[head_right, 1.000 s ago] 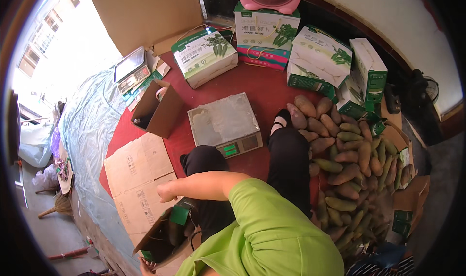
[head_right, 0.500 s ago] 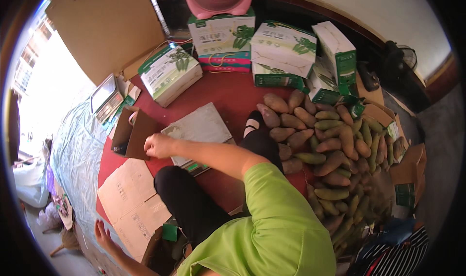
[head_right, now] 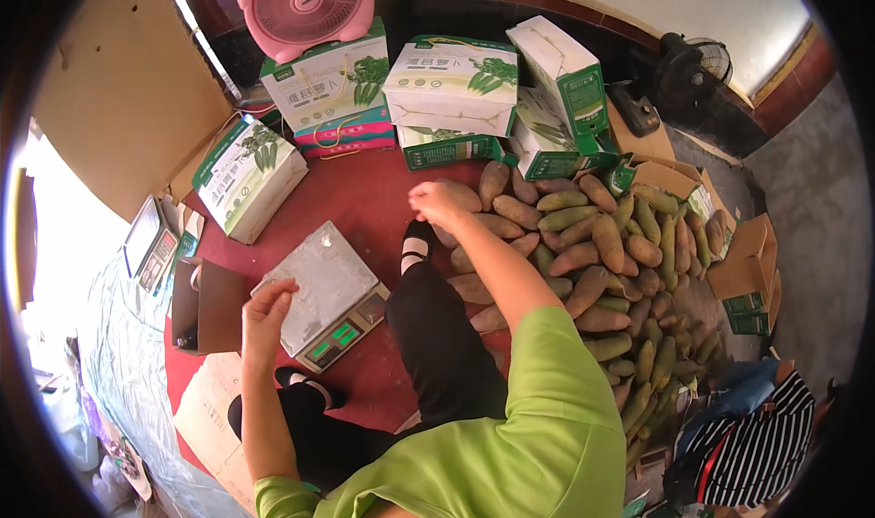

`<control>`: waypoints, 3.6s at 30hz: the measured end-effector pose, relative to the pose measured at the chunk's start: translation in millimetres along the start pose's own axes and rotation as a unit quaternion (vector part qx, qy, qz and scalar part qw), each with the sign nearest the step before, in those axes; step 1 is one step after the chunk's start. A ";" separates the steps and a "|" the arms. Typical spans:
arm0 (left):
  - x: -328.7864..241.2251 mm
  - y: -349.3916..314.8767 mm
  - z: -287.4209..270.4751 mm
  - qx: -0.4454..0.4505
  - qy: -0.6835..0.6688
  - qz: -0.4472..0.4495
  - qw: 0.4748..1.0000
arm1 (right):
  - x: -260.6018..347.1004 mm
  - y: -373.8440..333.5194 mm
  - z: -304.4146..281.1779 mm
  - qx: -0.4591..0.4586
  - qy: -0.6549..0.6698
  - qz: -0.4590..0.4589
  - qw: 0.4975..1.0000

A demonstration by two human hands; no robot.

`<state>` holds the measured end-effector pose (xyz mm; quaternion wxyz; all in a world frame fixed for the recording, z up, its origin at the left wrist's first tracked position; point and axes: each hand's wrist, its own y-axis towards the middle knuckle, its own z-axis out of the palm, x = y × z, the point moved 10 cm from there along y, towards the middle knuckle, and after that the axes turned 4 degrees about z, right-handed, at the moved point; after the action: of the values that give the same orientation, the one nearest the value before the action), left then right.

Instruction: Sorting tubers into cardboard boxes and weighing them on a digital scale.

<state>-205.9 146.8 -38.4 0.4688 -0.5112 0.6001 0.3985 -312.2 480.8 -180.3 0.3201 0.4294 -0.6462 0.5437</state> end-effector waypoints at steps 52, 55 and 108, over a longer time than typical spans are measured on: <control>137.2 42.4 74.4 0.160 0.305 -0.180 0.921 | -158.2 84.5 -495.6 -0.456 0.352 0.020 0.817; 136.9 45.9 76.3 0.164 0.312 -0.164 0.921 | -154.6 88.9 -483.0 -0.435 0.356 0.040 0.826; 12.4 18.3 -42.8 -0.087 0.198 0.031 0.976 | 352.9 -247.2 -126.1 -0.085 0.041 -0.459 0.884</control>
<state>-231.2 105.8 -40.1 0.2816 -0.5999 0.6599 0.3542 -246.1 521.2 262.0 0.5953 0.6262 -0.4071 0.2961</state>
